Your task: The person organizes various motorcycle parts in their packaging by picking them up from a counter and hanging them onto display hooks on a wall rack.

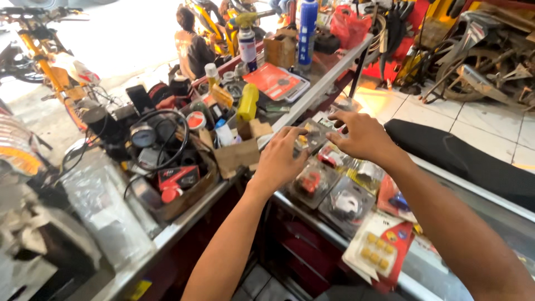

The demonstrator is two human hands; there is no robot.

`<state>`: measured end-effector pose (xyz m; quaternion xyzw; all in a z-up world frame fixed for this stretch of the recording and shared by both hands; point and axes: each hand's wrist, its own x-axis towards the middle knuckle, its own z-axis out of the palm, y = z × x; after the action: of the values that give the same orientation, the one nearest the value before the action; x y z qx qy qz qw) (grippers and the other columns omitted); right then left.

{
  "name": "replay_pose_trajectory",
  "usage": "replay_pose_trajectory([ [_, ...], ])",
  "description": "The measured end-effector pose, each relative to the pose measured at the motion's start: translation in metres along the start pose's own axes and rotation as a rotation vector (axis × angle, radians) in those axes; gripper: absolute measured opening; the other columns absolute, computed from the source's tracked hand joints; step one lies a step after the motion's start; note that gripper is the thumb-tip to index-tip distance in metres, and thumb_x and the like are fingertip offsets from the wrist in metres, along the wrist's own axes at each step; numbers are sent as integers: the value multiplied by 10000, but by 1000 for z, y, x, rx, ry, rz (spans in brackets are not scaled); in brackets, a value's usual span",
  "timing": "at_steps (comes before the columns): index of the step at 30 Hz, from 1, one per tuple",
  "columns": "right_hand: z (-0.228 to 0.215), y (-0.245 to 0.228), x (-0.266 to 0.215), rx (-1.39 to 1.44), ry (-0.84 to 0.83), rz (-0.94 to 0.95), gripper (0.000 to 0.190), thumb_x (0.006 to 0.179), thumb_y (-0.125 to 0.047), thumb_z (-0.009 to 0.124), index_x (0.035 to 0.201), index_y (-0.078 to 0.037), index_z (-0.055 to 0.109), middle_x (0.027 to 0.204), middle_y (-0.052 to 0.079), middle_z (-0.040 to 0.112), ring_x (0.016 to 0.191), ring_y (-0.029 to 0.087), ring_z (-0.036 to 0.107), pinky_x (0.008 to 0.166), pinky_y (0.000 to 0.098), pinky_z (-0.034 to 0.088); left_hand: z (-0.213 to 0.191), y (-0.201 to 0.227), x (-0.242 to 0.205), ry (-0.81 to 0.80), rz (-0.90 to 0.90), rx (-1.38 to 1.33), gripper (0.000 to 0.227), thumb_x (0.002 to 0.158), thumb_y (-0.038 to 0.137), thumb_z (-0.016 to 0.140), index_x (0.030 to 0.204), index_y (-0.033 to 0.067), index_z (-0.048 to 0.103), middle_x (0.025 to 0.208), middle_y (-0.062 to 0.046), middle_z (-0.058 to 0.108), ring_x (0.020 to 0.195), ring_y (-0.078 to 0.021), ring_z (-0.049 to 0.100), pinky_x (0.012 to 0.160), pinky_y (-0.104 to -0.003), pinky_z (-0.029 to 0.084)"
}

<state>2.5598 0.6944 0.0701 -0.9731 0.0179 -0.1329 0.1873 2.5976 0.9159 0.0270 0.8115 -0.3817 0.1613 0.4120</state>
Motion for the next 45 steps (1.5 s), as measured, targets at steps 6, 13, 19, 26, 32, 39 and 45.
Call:
replay_pose_trajectory([
  [6,45,54,69,20,-16,-117,532,825,-327,767,1279,-69,667,1189,179,723,1105,318,706,957,423,546,45,-60,56,-112,-105,147,623,797,302,804,1308,33,571,1316,-216,585,1242,-430,536,1034,-480,449],
  [13,87,70,100,-23,-55,-159,607,828,-341,786,1321,-37,606,1265,237,664,1198,396,622,1001,463,487,80,-119,92,-308,-266,269,702,804,404,823,1270,-29,525,1303,-288,576,1237,-456,551,1036,-486,463],
  [19,100,74,103,32,-235,-35,589,859,-421,751,1299,-63,594,1198,208,696,1128,367,675,964,443,525,95,-137,98,-383,-318,270,736,817,500,786,1266,-23,528,1227,-271,649,1145,-441,640,959,-509,520],
  [26,114,92,106,53,-292,107,602,815,-392,775,1313,-115,584,1152,177,704,1087,354,673,930,444,522,108,-139,105,-384,-384,206,618,809,478,763,1181,8,614,1213,-242,684,1167,-433,628,980,-501,509],
  [32,112,103,112,261,-252,110,582,840,-367,787,1328,-106,610,1155,155,725,1089,281,702,955,401,532,104,-140,111,-401,-411,169,548,847,443,727,1175,10,651,1199,-252,699,1170,-425,649,1005,-501,516],
  [39,69,66,102,532,-111,149,532,842,-252,781,1320,-64,646,1130,112,747,1036,195,692,900,346,547,68,-109,106,-93,-276,-92,537,859,302,715,1287,1,598,1251,-257,639,1176,-431,602,985,-503,465],
  [45,26,14,82,657,64,51,457,842,-126,779,1278,-31,681,1181,83,702,1056,174,648,886,327,552,28,-64,83,204,-261,-458,518,882,192,747,1338,-8,603,1289,-199,671,1177,-301,677,990,-388,520],
])
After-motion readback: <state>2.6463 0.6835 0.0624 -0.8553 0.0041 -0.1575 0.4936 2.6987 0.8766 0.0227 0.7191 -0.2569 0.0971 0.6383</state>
